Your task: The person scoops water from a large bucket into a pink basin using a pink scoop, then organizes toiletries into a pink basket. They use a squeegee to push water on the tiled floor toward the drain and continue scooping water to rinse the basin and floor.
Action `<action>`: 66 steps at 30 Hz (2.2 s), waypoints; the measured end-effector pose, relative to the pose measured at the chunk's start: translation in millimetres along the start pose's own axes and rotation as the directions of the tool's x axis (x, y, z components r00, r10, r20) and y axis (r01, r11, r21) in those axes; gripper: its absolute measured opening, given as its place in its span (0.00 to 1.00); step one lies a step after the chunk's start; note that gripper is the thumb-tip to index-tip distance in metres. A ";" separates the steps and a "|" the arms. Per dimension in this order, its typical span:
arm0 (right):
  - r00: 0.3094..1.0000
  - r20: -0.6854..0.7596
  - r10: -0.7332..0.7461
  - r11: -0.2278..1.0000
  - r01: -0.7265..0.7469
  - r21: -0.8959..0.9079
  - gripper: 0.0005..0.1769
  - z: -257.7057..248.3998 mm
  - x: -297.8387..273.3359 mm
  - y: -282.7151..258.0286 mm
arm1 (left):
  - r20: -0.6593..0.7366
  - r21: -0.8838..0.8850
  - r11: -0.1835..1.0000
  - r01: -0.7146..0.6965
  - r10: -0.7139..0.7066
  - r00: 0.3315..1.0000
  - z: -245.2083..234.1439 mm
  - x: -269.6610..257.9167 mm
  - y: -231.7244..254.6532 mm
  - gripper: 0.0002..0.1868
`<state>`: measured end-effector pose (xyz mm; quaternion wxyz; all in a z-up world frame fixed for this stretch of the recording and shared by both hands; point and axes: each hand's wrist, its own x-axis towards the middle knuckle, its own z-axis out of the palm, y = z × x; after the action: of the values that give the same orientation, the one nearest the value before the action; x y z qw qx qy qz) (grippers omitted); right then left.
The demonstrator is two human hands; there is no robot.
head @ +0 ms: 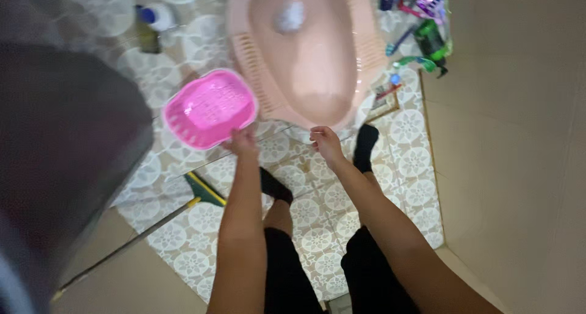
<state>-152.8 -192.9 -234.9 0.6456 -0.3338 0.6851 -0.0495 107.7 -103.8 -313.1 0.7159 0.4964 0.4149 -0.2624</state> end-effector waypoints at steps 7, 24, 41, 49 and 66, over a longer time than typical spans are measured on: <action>0.961 -0.259 -0.092 0.990 0.117 0.084 0.15 -168.2 44.9 -5.5 | -0.077 0.247 0.935 -0.255 0.281 0.957 22.6 -94.2 9.3 0.36; 0.776 -0.029 -0.630 0.443 0.329 -0.834 0.47 -406.6 238.4 -172.5 | 0.679 0.669 0.290 -0.685 0.140 0.721 152.3 -286.2 -269.3 0.40; 0.989 0.107 0.105 0.993 -0.097 -0.073 0.39 -458.8 197.5 -222.4 | 0.539 0.832 -0.171 -0.527 0.027 0.842 181.4 -292.9 -292.9 0.43; 0.832 0.480 0.279 0.824 -0.464 0.324 0.35 -342.6 121.2 -250.3 | 0.644 0.754 -0.126 -0.644 -0.051 0.763 186.8 -299.2 -276.9 0.46; 0.910 -0.247 -0.332 0.943 0.315 -0.106 0.18 -352.3 274.9 -324.9 | 0.494 0.865 0.195 -0.462 -0.171 0.852 233.8 -279.8 -231.7 0.41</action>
<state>-332.6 -715.1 -250.0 0.5214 -0.4535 0.7007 -0.1774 -141.8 -416.6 -150.1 0.3429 0.7861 -0.0918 -0.5059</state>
